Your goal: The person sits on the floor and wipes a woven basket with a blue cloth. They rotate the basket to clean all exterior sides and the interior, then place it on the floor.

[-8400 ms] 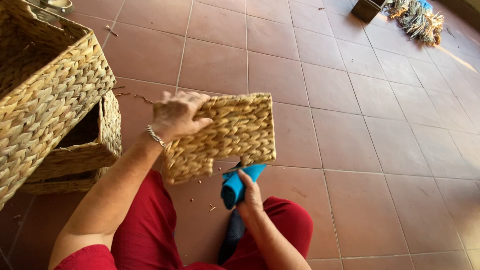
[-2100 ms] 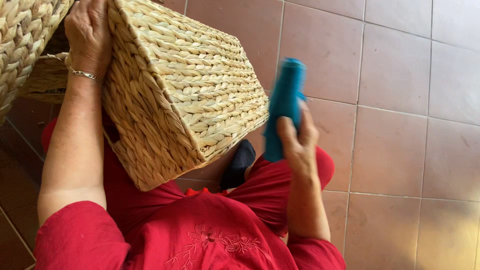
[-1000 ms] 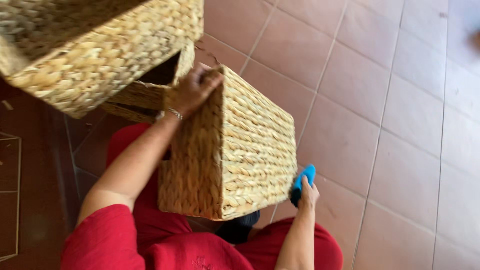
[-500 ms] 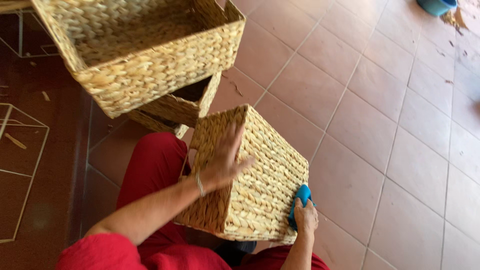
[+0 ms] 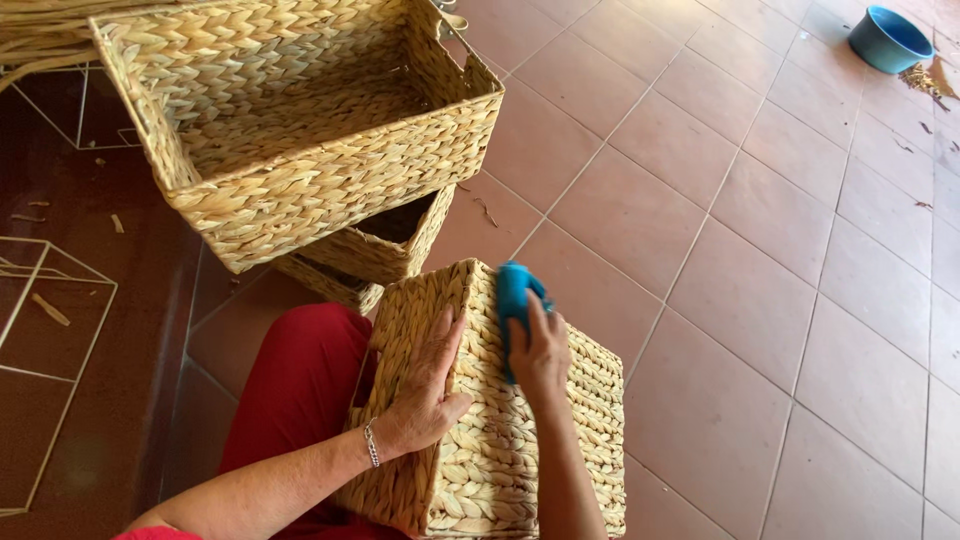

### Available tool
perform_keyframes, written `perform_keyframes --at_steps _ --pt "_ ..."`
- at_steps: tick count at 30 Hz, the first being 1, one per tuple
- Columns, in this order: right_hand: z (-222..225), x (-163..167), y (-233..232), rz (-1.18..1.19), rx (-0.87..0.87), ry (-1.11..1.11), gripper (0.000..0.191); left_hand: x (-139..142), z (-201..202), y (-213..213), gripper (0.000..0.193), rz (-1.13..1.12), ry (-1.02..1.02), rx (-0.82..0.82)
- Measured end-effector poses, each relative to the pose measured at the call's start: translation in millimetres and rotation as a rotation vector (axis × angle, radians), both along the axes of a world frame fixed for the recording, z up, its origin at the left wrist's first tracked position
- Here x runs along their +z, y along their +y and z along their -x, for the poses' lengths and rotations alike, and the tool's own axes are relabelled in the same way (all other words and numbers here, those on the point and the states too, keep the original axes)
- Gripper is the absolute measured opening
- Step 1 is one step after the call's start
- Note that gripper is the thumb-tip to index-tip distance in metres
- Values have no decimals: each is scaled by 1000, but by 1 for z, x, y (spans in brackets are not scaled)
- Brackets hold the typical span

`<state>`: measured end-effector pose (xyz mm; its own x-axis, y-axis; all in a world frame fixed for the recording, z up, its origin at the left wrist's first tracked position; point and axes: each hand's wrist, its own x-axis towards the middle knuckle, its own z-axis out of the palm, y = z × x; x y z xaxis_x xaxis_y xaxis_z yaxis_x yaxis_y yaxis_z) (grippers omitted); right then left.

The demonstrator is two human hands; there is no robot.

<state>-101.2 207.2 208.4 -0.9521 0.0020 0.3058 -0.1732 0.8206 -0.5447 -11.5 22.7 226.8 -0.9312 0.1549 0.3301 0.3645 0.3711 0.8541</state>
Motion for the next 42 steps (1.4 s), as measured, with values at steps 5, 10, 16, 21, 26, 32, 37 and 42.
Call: perform_keyframes --at_steps 5,10,16,21,26,32,37,42 --pt "29 -77 108 -73 -341 -303 50 3 2 -3 100 9 -60 -4" --pt "1 -143 203 -75 -664 -622 65 -3 4 -1 98 -53 -25 -7" --pt "-9 -156 207 -73 -774 -686 65 -6 7 6 89 -51 -19 -6" --pt "-36 -111 162 18 -603 -588 63 -6 6 9 83 15 37 28" --pt "-70 -27 72 323 -302 -378 52 -11 19 18 79 82 24 8" --pt "-102 31 -2 212 59 -17 51 -21 61 29 81 169 -37 -88" --pt "-76 -10 33 8 -346 -371 57 -38 91 18 84 147 -47 -119" --pt "-89 -91 126 -60 -581 -394 61 -48 87 10 85 118 -30 -128"
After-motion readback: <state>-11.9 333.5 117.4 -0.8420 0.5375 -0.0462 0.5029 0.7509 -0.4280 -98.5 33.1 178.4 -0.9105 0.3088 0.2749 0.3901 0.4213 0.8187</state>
